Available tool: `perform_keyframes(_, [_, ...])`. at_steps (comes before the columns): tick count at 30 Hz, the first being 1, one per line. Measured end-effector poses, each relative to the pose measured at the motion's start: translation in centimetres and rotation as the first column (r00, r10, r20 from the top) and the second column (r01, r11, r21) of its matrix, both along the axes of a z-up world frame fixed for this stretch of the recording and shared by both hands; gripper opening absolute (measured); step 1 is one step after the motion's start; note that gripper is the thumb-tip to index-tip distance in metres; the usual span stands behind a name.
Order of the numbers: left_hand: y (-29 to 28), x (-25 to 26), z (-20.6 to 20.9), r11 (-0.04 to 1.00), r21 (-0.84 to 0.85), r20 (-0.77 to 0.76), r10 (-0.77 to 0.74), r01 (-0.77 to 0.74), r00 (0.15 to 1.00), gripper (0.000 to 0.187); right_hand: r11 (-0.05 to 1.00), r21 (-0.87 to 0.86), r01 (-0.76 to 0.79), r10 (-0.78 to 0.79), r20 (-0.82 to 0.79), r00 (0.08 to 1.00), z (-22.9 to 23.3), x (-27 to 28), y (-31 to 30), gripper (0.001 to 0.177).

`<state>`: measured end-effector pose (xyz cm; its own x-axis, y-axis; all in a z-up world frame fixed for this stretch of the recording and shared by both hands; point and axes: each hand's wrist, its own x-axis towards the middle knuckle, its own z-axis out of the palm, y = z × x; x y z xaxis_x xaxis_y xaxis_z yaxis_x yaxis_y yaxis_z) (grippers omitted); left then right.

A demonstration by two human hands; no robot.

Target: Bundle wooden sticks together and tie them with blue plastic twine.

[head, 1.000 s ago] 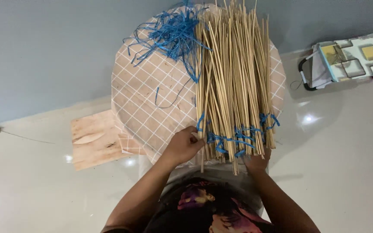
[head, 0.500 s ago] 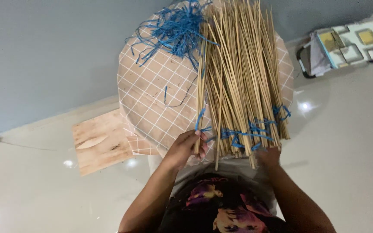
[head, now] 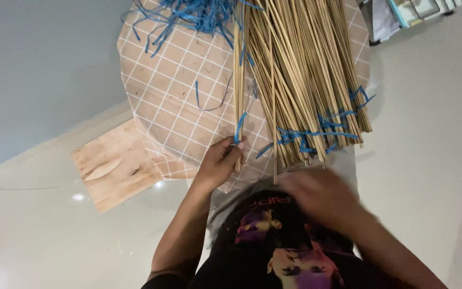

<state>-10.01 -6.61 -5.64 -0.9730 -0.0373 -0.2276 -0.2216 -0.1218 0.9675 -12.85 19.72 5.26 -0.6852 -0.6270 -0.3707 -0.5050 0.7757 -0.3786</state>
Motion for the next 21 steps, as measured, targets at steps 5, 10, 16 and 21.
perform_keyframes(5, [-0.5,0.3,0.5,0.999,-0.038,0.063,-0.009,0.011,0.998,0.027,0.854,0.003,-0.52,0.401,-0.641,0.654,-9.1,0.5,-1.8,0.044])
perform_keyframes(10, [-0.5,0.5,0.4,1.0,-0.003,0.066,-0.014,0.014,0.998,0.027,0.787,-0.164,-0.595,0.331,-0.701,0.632,-8.8,1.2,-0.6,0.039])
perform_keyframes(16, [-0.1,0.4,1.8,0.997,-0.043,0.015,-0.067,0.067,0.998,0.027,0.634,-0.42,-0.649,0.087,-0.796,0.6,-4.1,3.8,3.2,0.026])
perform_keyframes(21, [1.1,0.7,2.6,0.998,-0.033,-0.009,-0.06,0.059,0.998,0.025,0.72,-0.666,-0.198,-0.014,-0.299,0.954,2.1,8.6,12.4,0.017])
